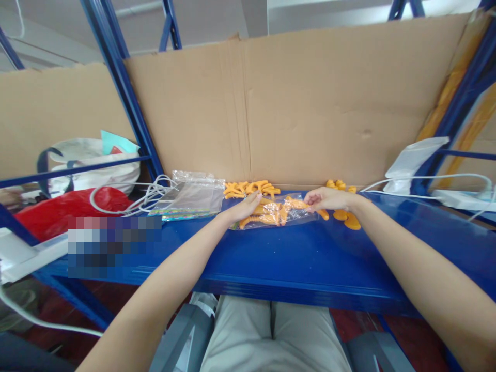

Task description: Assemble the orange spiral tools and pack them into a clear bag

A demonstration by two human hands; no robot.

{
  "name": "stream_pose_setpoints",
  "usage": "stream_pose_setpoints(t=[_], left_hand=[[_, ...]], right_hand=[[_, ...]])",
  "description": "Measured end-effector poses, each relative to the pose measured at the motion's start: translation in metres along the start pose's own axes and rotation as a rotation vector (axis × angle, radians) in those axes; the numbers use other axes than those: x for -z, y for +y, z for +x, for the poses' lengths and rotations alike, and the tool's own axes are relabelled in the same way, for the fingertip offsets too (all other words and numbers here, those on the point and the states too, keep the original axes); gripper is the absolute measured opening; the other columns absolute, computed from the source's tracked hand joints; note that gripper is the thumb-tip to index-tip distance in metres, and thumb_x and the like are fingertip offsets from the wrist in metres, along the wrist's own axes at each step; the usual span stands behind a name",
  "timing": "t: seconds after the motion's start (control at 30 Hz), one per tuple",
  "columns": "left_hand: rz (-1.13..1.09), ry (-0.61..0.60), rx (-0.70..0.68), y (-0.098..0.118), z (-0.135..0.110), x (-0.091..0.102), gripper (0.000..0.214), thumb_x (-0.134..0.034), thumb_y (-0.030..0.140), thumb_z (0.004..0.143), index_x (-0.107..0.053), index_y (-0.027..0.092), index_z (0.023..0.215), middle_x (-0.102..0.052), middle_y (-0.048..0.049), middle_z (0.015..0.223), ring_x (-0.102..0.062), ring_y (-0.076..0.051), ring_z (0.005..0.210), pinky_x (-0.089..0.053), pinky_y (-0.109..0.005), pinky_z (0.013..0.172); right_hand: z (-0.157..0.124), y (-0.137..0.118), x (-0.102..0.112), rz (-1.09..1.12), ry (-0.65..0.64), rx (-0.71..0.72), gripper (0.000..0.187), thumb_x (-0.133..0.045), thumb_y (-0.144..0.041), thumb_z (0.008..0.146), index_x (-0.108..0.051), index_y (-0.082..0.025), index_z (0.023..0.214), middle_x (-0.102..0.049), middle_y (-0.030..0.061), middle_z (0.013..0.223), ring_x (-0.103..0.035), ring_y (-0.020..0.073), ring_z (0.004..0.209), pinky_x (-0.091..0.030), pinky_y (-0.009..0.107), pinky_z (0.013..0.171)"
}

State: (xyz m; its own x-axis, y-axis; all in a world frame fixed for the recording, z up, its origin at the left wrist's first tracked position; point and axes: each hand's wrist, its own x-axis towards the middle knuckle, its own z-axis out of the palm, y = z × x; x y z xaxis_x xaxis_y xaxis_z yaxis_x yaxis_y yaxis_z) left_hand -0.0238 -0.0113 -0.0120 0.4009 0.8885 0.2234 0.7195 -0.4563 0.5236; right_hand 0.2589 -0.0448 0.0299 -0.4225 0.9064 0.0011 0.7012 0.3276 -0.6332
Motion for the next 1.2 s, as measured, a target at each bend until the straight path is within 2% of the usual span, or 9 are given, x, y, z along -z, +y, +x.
stream_pose_setpoints(t=[0.17, 0.3, 0.4, 0.53, 0.73, 0.83, 1.03, 1.13, 1.2], left_hand=[[0.005, 0.024, 0.016, -0.003, 0.001, 0.0, 0.061, -0.012, 0.054, 0.095, -0.04, 0.025, 0.14, -0.053, -0.0054, 0.139, -0.029, -0.021, 0.141, -0.03, -0.039, 0.112], [-0.044, 0.039, 0.044, 0.0, 0.001, 0.0, 0.06, -0.01, 0.05, 0.096, -0.039, 0.024, 0.142, -0.046, -0.0053, 0.144, -0.032, -0.022, 0.14, -0.033, -0.039, 0.111], [-0.112, 0.024, 0.06, 0.004, 0.0, 0.0, 0.058, -0.008, 0.045, 0.097, -0.035, 0.023, 0.143, -0.037, -0.0048, 0.15, -0.034, -0.019, 0.138, -0.035, -0.036, 0.109], [-0.194, -0.024, 0.063, 0.008, -0.002, 0.0, 0.057, -0.007, 0.044, 0.097, -0.036, 0.023, 0.142, -0.042, -0.0051, 0.147, -0.036, -0.017, 0.137, -0.037, -0.035, 0.108], [-0.172, -0.031, 0.036, 0.014, -0.005, 0.003, 0.052, -0.026, 0.046, 0.095, -0.044, 0.024, 0.138, -0.045, -0.0052, 0.145, -0.036, -0.022, 0.137, -0.034, -0.038, 0.111], [-0.126, -0.024, 0.056, 0.016, -0.006, 0.005, 0.053, -0.029, 0.049, 0.093, -0.051, 0.021, 0.133, -0.048, -0.0069, 0.143, -0.033, -0.026, 0.139, -0.031, -0.039, 0.112], [-0.224, -0.045, 0.021, 0.004, -0.003, 0.005, 0.068, -0.047, 0.054, 0.084, -0.041, 0.017, 0.14, -0.042, -0.0111, 0.147, -0.032, -0.029, 0.139, -0.028, -0.042, 0.113], [-0.246, -0.043, 0.013, -0.001, 0.0, 0.004, 0.07, -0.052, 0.053, 0.082, -0.04, 0.017, 0.141, -0.039, -0.0117, 0.149, -0.031, -0.03, 0.139, -0.028, -0.042, 0.113], [-0.243, -0.033, 0.011, -0.002, 0.001, 0.003, 0.068, -0.052, 0.051, 0.081, -0.041, 0.018, 0.14, -0.037, -0.0113, 0.149, -0.03, -0.03, 0.14, -0.027, -0.042, 0.113]], right_hand=[[0.013, 0.004, -0.017, 0.007, 0.037, 0.075, 0.022, -0.069, -0.036, 0.066, -0.072, -0.016, 0.076, -0.069, 0.0028, 0.076, -0.059, 0.0144, 0.069, -0.048, 0.027, 0.066], [0.02, 0.002, -0.03, 0.057, 0.07, 0.098, 0.032, -0.069, -0.04, 0.067, -0.075, -0.015, 0.086, -0.07, 0.0032, 0.079, -0.058, 0.0136, 0.067, -0.047, 0.026, 0.064], [0.021, -0.003, -0.036, 0.11, 0.101, 0.099, 0.034, -0.069, -0.038, 0.067, -0.075, -0.013, 0.089, -0.068, 0.0026, 0.074, -0.055, 0.0116, 0.062, -0.046, 0.025, 0.059], [0.02, -0.01, -0.04, 0.158, 0.095, 0.053, 0.028, -0.068, -0.031, 0.071, -0.074, -0.013, 0.092, -0.064, 0.0008, 0.065, -0.052, 0.0092, 0.053, -0.045, 0.023, 0.054], [0.015, -0.019, -0.04, 0.263, 0.143, 0.093, 0.019, -0.068, -0.024, 0.073, -0.073, -0.015, 0.088, -0.071, 0.0072, 0.093, -0.063, 0.0147, 0.081, -0.052, 0.029, 0.078], [0.013, -0.022, -0.042, 0.349, 0.128, 0.046, 0.019, -0.07, -0.022, 0.071, -0.072, -0.016, 0.088, -0.071, 0.0073, 0.097, -0.064, 0.0155, 0.085, -0.051, 0.031, 0.082], [0.015, -0.021, -0.04, 0.404, 0.118, 0.055, 0.017, -0.069, -0.019, 0.07, -0.072, -0.016, 0.086, -0.071, 0.0055, 0.094, -0.063, 0.0143, 0.082, -0.051, 0.027, 0.077], [0.016, -0.019, -0.034, 0.317, 0.223, 0.063, 0.009, -0.066, -0.016, 0.071, -0.069, -0.016, 0.079, -0.071, 0.0036, 0.085, -0.061, 0.0116, 0.074, -0.049, 0.023, 0.068], [0.015, -0.018, -0.03, 0.197, 0.311, 0.001, 0.004, -0.064, -0.016, 0.072, -0.065, -0.015, 0.069, -0.066, 0.0014, 0.068, -0.056, 0.0096, 0.059, -0.044, 0.021, 0.055]])
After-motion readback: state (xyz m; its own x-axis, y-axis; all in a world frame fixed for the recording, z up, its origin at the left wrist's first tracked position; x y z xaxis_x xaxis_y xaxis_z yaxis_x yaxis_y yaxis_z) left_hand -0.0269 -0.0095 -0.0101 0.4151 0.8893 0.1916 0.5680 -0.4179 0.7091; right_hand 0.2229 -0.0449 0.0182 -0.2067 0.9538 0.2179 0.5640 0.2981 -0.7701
